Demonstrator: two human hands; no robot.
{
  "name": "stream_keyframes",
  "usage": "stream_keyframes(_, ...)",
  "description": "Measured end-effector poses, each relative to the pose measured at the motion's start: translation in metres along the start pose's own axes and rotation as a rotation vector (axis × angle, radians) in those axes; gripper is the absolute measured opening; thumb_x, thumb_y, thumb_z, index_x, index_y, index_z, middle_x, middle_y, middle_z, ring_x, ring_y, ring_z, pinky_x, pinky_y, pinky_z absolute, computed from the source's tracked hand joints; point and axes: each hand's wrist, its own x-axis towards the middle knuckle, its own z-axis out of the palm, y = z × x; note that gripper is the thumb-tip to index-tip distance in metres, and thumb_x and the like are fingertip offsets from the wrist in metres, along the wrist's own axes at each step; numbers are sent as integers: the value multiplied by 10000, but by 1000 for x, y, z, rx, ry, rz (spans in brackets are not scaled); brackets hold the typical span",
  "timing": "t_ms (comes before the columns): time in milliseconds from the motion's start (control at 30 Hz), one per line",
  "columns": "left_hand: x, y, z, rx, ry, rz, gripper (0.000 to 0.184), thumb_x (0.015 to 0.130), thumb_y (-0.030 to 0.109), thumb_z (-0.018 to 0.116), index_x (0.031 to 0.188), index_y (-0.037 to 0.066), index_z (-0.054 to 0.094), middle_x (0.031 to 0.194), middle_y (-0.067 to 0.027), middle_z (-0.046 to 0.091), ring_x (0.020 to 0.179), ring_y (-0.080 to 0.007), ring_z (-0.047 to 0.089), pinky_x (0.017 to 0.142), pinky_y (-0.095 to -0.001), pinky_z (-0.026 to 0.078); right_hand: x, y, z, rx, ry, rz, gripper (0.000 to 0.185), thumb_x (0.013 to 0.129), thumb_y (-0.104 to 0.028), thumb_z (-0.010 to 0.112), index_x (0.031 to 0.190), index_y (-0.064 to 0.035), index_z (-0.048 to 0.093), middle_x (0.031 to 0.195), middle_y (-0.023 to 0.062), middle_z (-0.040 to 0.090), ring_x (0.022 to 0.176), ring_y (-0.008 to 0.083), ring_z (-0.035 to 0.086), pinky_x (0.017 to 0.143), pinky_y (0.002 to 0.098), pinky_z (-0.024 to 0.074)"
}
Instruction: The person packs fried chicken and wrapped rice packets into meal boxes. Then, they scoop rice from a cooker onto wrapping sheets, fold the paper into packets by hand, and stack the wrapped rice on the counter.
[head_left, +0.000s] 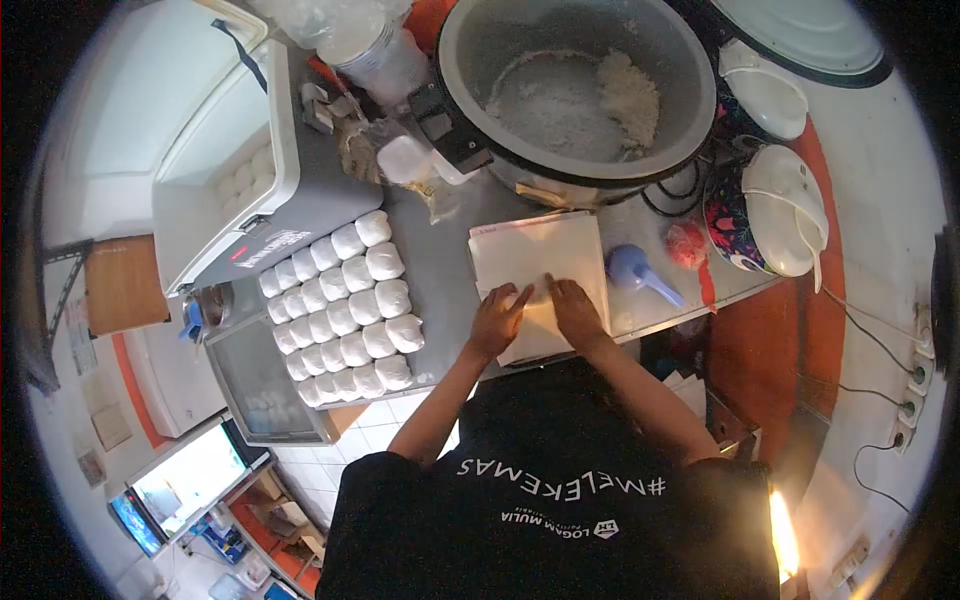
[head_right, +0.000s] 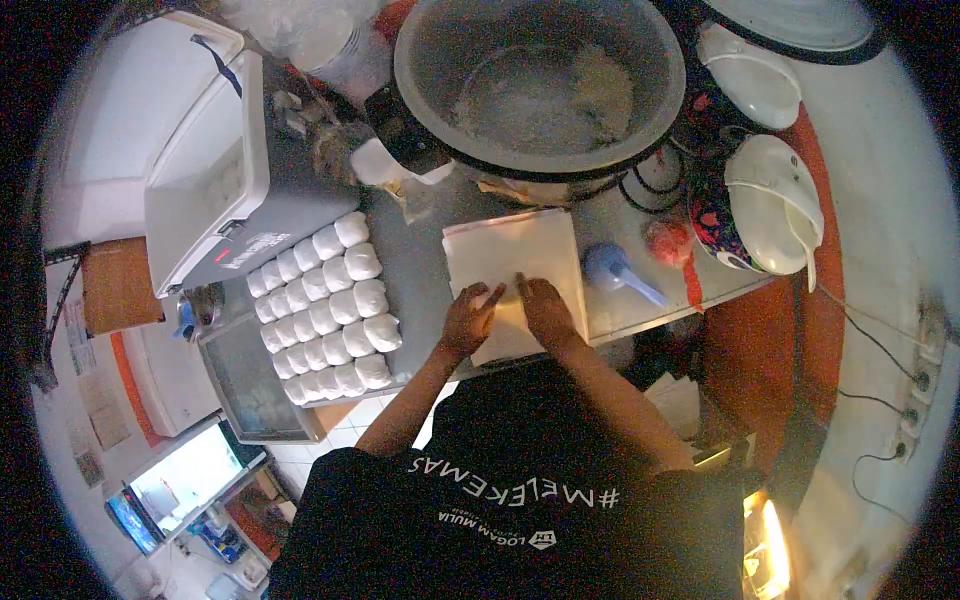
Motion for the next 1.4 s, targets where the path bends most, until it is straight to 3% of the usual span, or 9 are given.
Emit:
stream_keyframes(200, -41, -53, 18, -14, 9, 222, 456, 912, 170, 606, 1351, 61, 541, 1303, -178, 592, 1202, -367, 591, 958, -455, 524, -32, 31, 23, 8, 101, -37, 590, 912, -4, 487, 1488, 35, 370, 1398, 249, 513, 1291, 377, 515, 1101, 436, 431)
stream_keyframes(400, 16, -51, 10, -264, -35, -406, 415, 800, 181, 727, 1179, 58, 615, 1144, -143, 651, 1130, -345, 623, 842, -488, 545, 14, 50, 19, 229, -74, 246, 478, 965, -71, 514, 1439, -42, 455, 1312, 253, 568, 1166, 418, 590, 952, 479, 523)
stream_keyframes(533, 51, -47, -14, -34, -187, -230, 328, 788, 172, 743, 1072, 64, 619, 1011, -134, 631, 1065, -344, 625, 830, -477, 527, 53, 38, 8, -422, 180, 114, 322, 878, -119, 590, 1194, -56, 596, 1051, 209, 603, 1012, 380, 625, 902, 434, 526)
stream_keyframes(667, 28, -77, 11, -198, -286, -14, 239, 872, 140, 648, 1088, 57, 589, 984, -160, 607, 1007, -357, 612, 870, -457, 512, 63, 40, 3, 49, -266, 242, 183, 843, -111, 587, 1003, -28, 622, 1067, 156, 575, 1056, 364, 585, 856, 441, 526)
stream_keyframes(800, 1, -45, 23, -383, -93, -207, 198, 889, 91, 553, 1071, 21, 584, 1010, -183, 598, 980, -360, 606, 880, -458, 509, 3, 38, 57, 242, 77, 258, 173, 857, -73, 596, 1013, -2, 616, 1087, 155, 564, 1054, 366, 571, 880, 442, 525)
stream_keyframes(900, -9, -43, 23, -112, -95, 39, 236, 905, 109, 545, 1103, -15, 580, 1086, -206, 577, 1007, -373, 602, 897, -477, 496, -17, 26, 55, 135, 140, 180, 223, 880, -56, 618, 1080, 40, 600, 1109, 189, 550, 1068, 358, 560, 903, 425, 534)
stream_keyframes(1000, 13, -47, 13, -39, -435, -151, 319, 910, 118, 553, 1188, -39, 555, 1146, -228, 538, 1026, -373, 598, 891, -464, 496, -8, 31, 44, 68, 70, 127, 254, 868, -81, 646, 1089, 35, 598, 1157, 207, 546, 1113, 378, 544, 919, 420, 531)
stream_keyframes(1200, 39, -31, 17, 133, 12, -43, 316, 831, 45, 681, 1093, 41, 505, 1012, -178, 573, 922, -371, 612, 818, -440, 511, 31, 50, 40, 116, 97, 155, 289, 827, -75, 700, 1084, -1, 591, 1152, 212, 567, 1079, 376, 572, 866, 442, 525)
stream_keyframes(1400, 26, -36, -17, -1249, -231, -431, 410, 799, -143, 649, 1035, 109, 428, 906, -39, 622, 829, -165, 638, 768, -313, 526, 53, 21, -62, 826, -454, 169, 524, 786, -36, 698, 1287, -70, 552, 1131, 147, 622, 1014, 287, 626, 872, 449, 502)
